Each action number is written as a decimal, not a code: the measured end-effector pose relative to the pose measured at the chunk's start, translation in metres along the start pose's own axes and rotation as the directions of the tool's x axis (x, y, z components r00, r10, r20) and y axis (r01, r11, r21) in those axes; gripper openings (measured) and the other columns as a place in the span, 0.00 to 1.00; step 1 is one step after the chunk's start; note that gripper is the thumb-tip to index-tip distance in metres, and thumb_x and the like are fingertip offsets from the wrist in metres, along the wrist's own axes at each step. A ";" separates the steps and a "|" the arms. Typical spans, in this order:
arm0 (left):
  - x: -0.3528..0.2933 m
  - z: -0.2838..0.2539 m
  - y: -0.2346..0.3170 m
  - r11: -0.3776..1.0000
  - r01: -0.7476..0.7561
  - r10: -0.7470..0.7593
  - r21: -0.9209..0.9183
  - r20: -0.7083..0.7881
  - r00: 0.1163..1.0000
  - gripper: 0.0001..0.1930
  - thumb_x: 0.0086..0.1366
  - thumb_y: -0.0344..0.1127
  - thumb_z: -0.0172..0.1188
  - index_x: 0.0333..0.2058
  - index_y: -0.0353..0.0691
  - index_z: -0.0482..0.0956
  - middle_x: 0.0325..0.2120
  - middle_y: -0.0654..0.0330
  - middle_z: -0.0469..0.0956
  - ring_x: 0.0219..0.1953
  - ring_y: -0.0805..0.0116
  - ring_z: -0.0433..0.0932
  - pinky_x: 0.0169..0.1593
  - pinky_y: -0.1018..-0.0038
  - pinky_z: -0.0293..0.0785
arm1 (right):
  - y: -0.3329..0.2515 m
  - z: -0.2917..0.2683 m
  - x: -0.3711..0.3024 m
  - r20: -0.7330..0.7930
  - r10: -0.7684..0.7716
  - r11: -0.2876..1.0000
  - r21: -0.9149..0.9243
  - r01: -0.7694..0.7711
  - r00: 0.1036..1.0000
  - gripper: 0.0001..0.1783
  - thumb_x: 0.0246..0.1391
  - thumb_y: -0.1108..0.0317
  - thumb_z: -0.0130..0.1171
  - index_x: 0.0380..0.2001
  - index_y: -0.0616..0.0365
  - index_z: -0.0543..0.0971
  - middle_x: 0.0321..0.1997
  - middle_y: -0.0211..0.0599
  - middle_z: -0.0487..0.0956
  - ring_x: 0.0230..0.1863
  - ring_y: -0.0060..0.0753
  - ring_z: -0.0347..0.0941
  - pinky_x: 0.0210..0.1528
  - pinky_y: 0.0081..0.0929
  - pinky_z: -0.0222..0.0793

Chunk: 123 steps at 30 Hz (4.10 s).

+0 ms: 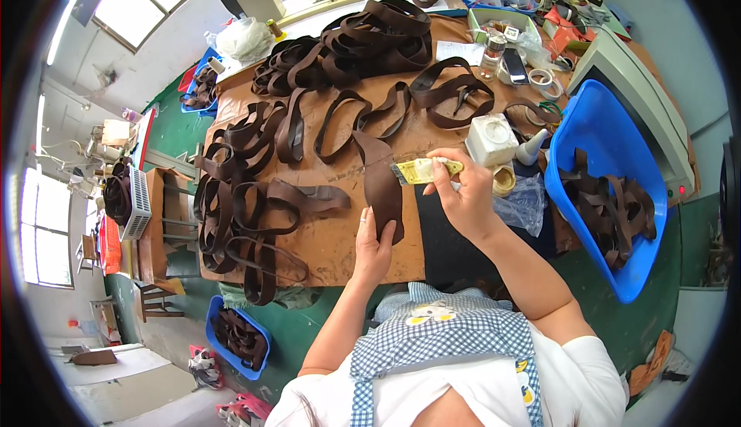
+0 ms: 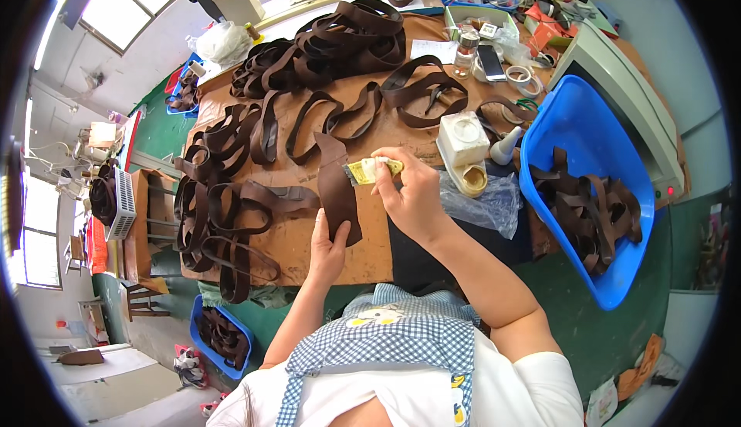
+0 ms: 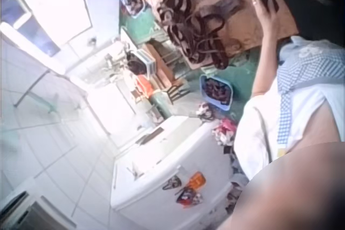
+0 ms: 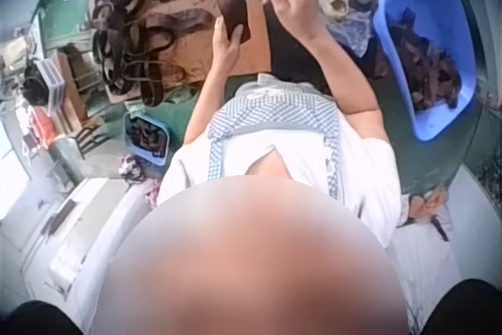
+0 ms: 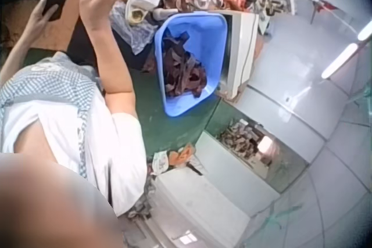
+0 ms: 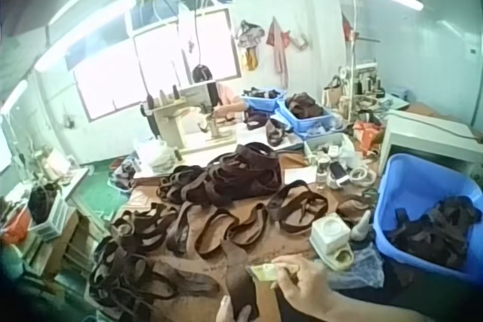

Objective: Applying glue to shoe upper components at a manufacturing station.

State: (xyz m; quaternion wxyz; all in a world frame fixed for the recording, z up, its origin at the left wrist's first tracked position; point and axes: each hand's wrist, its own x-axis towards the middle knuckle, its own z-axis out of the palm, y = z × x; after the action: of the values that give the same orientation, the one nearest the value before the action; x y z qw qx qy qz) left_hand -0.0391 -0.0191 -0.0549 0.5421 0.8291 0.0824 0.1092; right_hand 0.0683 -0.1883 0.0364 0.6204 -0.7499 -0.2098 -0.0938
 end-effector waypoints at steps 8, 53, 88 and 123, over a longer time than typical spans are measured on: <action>0.000 -0.003 0.021 0.882 0.141 -0.122 -0.450 0.072 0.990 0.24 0.71 0.30 0.53 0.63 0.31 0.62 0.57 0.57 0.71 0.57 0.70 0.68 0.60 0.75 0.65 | -0.004 -0.001 -0.035 0.095 -0.095 0.992 -0.079 0.102 0.991 0.07 0.62 0.74 0.54 0.41 0.64 0.78 0.32 0.41 0.81 0.24 0.28 0.81 0.26 0.21 0.74; 0.029 -0.001 0.032 0.824 0.181 -0.158 -0.537 0.089 0.983 0.16 0.66 0.28 0.62 0.49 0.34 0.69 0.42 0.61 0.78 0.45 0.74 0.76 0.51 0.77 0.73 | -0.009 -0.048 -0.042 -0.063 0.034 0.994 0.109 -0.027 0.997 0.09 0.66 0.74 0.50 0.44 0.68 0.76 0.35 0.40 0.81 0.27 0.24 0.80 0.30 0.18 0.76; 0.035 -0.022 0.002 0.299 0.509 -0.366 -0.807 0.395 0.843 0.33 0.62 0.19 0.60 0.64 0.42 0.60 0.48 0.58 0.73 0.45 0.70 0.79 0.46 0.74 0.80 | 0.001 -0.059 -0.080 0.180 -0.175 0.973 -0.116 0.198 0.968 0.12 0.55 0.81 0.55 0.43 0.64 0.77 0.30 0.43 0.80 0.24 0.32 0.79 0.26 0.24 0.74; 0.046 -0.036 0.026 0.604 0.547 -0.448 -0.579 0.320 0.835 0.19 0.62 0.20 0.61 0.52 0.29 0.73 0.38 0.60 0.81 0.37 0.75 0.82 0.37 0.80 0.80 | -0.003 -0.036 -0.043 0.464 -0.330 0.903 -0.097 0.418 0.822 0.17 0.45 0.81 0.64 0.42 0.57 0.82 0.37 0.39 0.81 0.36 0.40 0.79 0.40 0.32 0.77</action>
State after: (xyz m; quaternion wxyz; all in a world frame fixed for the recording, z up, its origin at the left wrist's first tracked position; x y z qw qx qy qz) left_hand -0.0045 0.0142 -0.0124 0.8076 0.5372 0.2284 -0.0838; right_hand 0.0329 -0.2308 0.0294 0.4503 -0.7523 -0.4766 -0.0638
